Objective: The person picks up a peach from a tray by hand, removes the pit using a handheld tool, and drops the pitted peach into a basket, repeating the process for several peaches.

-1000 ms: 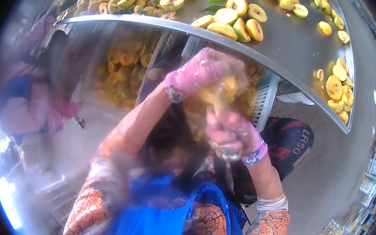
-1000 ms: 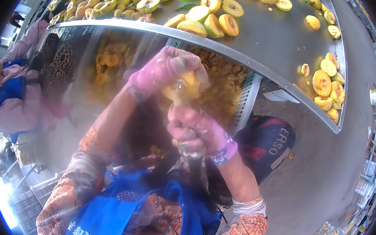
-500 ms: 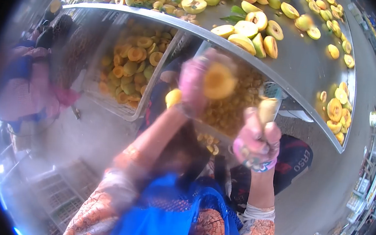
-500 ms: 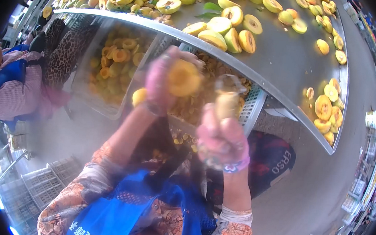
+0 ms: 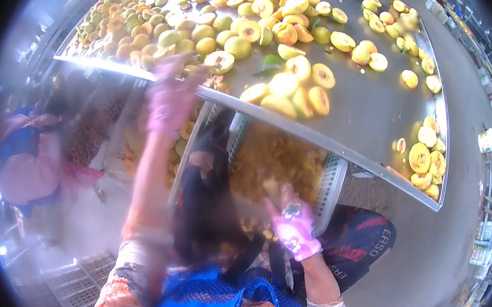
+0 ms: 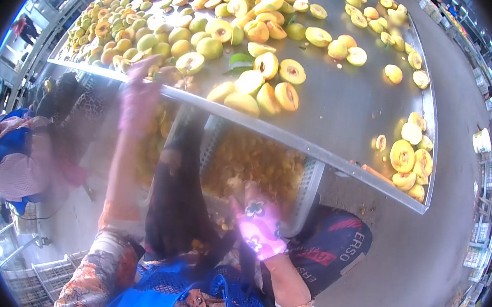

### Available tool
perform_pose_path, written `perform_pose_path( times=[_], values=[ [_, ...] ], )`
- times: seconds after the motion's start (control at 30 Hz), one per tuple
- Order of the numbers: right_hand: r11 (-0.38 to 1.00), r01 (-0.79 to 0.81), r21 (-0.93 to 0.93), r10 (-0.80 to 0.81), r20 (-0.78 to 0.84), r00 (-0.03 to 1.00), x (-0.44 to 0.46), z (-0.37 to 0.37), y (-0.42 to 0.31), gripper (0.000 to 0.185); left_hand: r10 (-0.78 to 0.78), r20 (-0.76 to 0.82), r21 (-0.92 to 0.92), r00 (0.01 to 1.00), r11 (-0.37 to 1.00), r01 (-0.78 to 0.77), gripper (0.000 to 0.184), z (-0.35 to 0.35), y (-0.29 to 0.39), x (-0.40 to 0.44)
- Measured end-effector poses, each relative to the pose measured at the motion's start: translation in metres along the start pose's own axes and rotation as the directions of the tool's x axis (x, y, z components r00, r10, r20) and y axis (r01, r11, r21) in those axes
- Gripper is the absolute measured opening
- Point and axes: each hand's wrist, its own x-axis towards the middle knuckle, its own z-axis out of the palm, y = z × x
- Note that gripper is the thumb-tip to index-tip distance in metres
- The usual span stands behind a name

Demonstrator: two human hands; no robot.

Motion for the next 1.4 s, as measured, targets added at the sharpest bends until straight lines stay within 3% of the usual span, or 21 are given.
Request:
perform_pose_path(
  times=[0.03, 0.07, 0.1, 0.13, 0.17, 0.2, 0.23, 0.33, 0.43, 0.5, 0.57, 0.6, 0.83, 0.93, 1.0, 1.03, 1.07, 1.1, 1.13, 1.23, 1.4],
  values=[
    [1.0, 0.018, -0.006, -0.018, -0.008, 1.0, -0.003, 0.005, 0.004, 0.045, 0.003, 0.126, 0.262, 0.992, 0.965, -0.036, 0.039, 0.028, 0.022, 0.008],
    [0.994, 0.101, 0.029, -0.098, -0.099, 0.99, -0.01, 0.016, 0.012, 0.043, -0.173, 0.402, 0.185, 0.899, 0.977, 0.105, 0.025, 0.053, 0.037, 0.013],
    [0.974, 0.218, 0.06, -0.203, -0.197, 0.959, -0.008, 0.023, 0.014, 0.042, -0.17, 0.554, 0.654, 0.815, 0.695, -0.299, 0.019, 0.079, 0.057, 0.02],
    [0.975, 0.179, 0.13, -0.161, -0.141, 0.977, -0.006, 0.008, 0.002, 0.046, -0.041, 0.581, 0.639, 0.813, 0.641, -0.425, 0.024, 0.107, 0.014, 0.015],
    [0.971, 0.138, 0.196, -0.124, -0.081, 0.989, -0.01, -0.008, -0.009, 0.05, -0.253, 0.664, 0.691, 0.704, 0.567, -0.449, 0.028, 0.126, 0.028, 0.021],
    [0.959, 0.131, 0.252, -0.109, -0.102, 0.989, -0.012, -0.007, -0.009, 0.05, -0.294, 0.7, 0.657, 0.651, 0.622, -0.425, 0.033, 0.135, 0.045, 0.027],
    [0.944, 0.109, 0.312, -0.079, -0.11, 0.991, -0.015, -0.004, -0.006, 0.051, -0.098, 0.586, 0.504, 0.804, 0.821, -0.268, 0.046, 0.149, 0.03, 0.016],
    [0.886, 0.041, 0.461, -0.045, -0.002, 0.999, -0.016, -0.007, -0.007, 0.053, -0.342, 0.562, 0.606, 0.753, 0.79, -0.093, 0.049, 0.167, 0.078, 0.011],
    [0.925, 0.056, 0.375, -0.03, -0.076, 0.997, -0.024, -0.013, -0.008, 0.051, 0.068, 0.455, 0.227, 0.888, 0.955, -0.189, 0.05, 0.171, 0.084, -0.005],
    [0.936, 0.11, 0.334, -0.059, -0.158, 0.986, -0.026, -0.005, 0.011, 0.043, 0.118, 0.403, -0.211, 0.908, 0.977, -0.034, 0.049, 0.155, 0.094, 0.005],
    [0.915, 0.229, 0.333, -0.107, -0.347, 0.932, -0.029, 0.002, 0.026, 0.036, -0.165, 0.518, -0.747, 0.839, 0.392, 0.538, 0.044, 0.113, 0.123, -0.005],
    [0.834, 0.006, 0.552, 0.051, -0.088, 0.995, -0.035, -0.022, 0.011, 0.048, -0.242, 0.462, -0.781, 0.853, 0.345, 0.521, 0.042, 0.092, 0.142, -0.017],
    [0.73, -0.104, 0.675, 0.037, 0.113, 0.993, -0.038, -0.041, -0.016, 0.049, -0.329, 0.589, -0.764, 0.738, 0.07, 0.641, 0.042, 0.04, 0.121, -0.093],
    [0.887, 0.145, 0.439, -0.073, -0.179, 0.981, -0.034, -0.018, -0.011, 0.055, -0.488, 0.415, -0.816, 0.768, 0.173, 0.551, 0.048, 0.05, 0.131, -0.109],
    [0.868, 0.496, -0.031, -0.445, -0.493, 0.748, -0.028, -0.011, -0.008, 0.059, -0.509, 0.403, -0.775, 0.76, 0.251, 0.579, 0.046, 0.053, 0.133, -0.114],
    [0.874, 0.485, -0.027, -0.436, -0.482, 0.76, -0.027, -0.013, -0.008, 0.059, -0.518, 0.373, -0.729, 0.77, 0.35, 0.588, 0.044, 0.052, 0.135, -0.116],
    [0.824, 0.489, -0.288, -0.567, -0.42, 0.708, -0.027, -0.017, -0.008, 0.058, -0.425, 0.327, -0.627, 0.844, 0.571, 0.53, 0.041, 0.051, 0.139, -0.118],
    [0.706, 0.472, -0.528, -0.681, -0.324, 0.657, -0.027, -0.019, -0.007, 0.057, -0.433, 0.332, -0.625, 0.838, 0.564, 0.54, 0.041, 0.052, 0.137, -0.12],
    [0.913, 0.406, -0.049, -0.392, -0.388, 0.834, -0.027, -0.014, -0.012, 0.057, -0.368, 0.33, -0.59, 0.869, 0.639, 0.494, 0.04, 0.052, 0.135, -0.121],
    [0.902, 0.417, 0.11, -0.348, -0.386, 0.854, -0.022, -0.02, -0.016, 0.058, -0.311, 0.348, -0.606, 0.884, 0.645, 0.466, 0.038, 0.057, 0.126, -0.126],
    [0.888, 0.449, -0.103, -0.46, -0.268, 0.847, -0.021, -0.006, -0.001, 0.056, -0.242, 0.303, -0.586, 0.922, 0.715, 0.381, 0.034, 0.061, 0.12, -0.132]
  ],
)
